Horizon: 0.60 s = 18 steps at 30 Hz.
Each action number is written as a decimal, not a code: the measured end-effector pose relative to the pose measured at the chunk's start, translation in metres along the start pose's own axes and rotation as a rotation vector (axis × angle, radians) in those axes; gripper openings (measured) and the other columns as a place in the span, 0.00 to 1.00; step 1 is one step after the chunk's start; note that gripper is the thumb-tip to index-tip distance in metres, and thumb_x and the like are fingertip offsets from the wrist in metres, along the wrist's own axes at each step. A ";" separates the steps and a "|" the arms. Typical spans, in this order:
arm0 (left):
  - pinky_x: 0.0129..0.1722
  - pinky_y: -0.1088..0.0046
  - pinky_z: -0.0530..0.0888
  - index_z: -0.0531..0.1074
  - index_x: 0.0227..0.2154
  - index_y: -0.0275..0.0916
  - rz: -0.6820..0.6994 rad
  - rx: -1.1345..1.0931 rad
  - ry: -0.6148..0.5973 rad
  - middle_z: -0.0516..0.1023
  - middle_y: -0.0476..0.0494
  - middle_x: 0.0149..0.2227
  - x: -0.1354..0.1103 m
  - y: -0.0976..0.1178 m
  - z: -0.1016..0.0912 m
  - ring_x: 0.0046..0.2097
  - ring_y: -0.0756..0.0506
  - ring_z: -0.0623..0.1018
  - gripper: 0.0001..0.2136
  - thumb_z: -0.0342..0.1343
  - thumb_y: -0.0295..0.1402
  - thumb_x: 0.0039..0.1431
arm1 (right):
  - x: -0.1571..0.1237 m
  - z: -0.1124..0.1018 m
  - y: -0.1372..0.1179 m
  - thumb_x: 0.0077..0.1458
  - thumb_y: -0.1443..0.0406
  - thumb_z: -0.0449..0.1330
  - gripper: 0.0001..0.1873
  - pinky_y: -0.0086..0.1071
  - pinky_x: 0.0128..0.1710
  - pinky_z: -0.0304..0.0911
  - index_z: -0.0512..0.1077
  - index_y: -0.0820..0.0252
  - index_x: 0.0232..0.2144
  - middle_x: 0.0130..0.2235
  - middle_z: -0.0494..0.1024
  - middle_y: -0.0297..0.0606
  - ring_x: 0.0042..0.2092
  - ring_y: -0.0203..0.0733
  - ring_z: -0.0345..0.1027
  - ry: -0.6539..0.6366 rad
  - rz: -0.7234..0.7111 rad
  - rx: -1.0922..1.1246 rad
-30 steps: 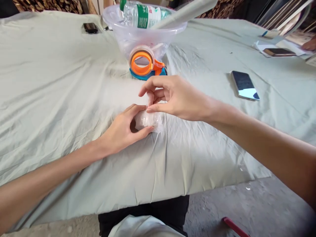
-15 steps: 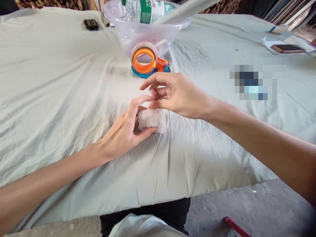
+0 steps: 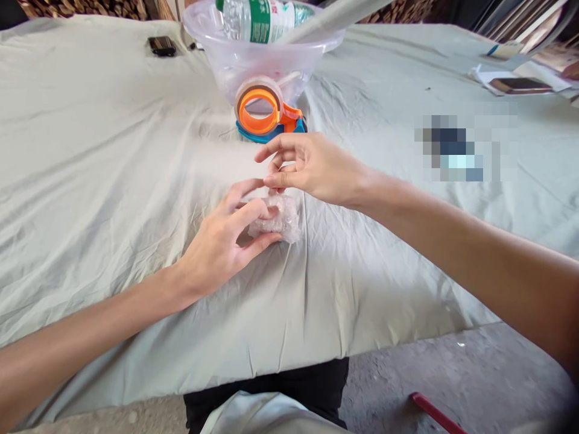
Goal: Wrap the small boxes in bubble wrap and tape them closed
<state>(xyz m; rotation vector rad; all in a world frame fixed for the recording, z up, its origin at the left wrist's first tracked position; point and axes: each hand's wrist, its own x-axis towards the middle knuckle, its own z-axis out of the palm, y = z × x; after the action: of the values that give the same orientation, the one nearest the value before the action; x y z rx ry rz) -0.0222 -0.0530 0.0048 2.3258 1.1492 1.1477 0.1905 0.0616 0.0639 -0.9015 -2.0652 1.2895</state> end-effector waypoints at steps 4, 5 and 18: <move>0.66 0.41 0.80 0.73 0.45 0.47 0.075 0.191 0.044 0.66 0.37 0.77 -0.001 -0.001 -0.002 0.76 0.30 0.73 0.07 0.66 0.37 0.76 | 0.012 -0.002 0.010 0.57 0.73 0.74 0.15 0.46 0.47 0.78 0.79 0.52 0.43 0.34 0.84 0.34 0.41 0.49 0.82 -0.068 0.085 0.026; 0.65 0.42 0.81 0.72 0.45 0.47 0.100 0.228 0.043 0.68 0.37 0.76 -0.001 -0.001 -0.002 0.76 0.30 0.73 0.07 0.65 0.37 0.77 | 0.015 -0.003 0.013 0.56 0.74 0.74 0.15 0.46 0.46 0.77 0.80 0.52 0.42 0.34 0.85 0.34 0.41 0.49 0.82 -0.093 0.125 0.025; 0.53 0.64 0.84 0.71 0.50 0.44 0.079 0.072 -0.005 0.85 0.45 0.54 0.001 -0.009 0.001 0.57 0.40 0.88 0.13 0.71 0.31 0.72 | 0.009 -0.003 0.005 0.59 0.71 0.75 0.10 0.42 0.44 0.75 0.78 0.54 0.34 0.39 0.85 0.37 0.40 0.45 0.79 -0.006 0.003 -0.213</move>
<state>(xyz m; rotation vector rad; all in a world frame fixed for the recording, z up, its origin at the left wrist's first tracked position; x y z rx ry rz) -0.0261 -0.0466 -0.0001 2.4465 1.1236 1.1452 0.1879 0.0717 0.0614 -0.9934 -2.2372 1.0889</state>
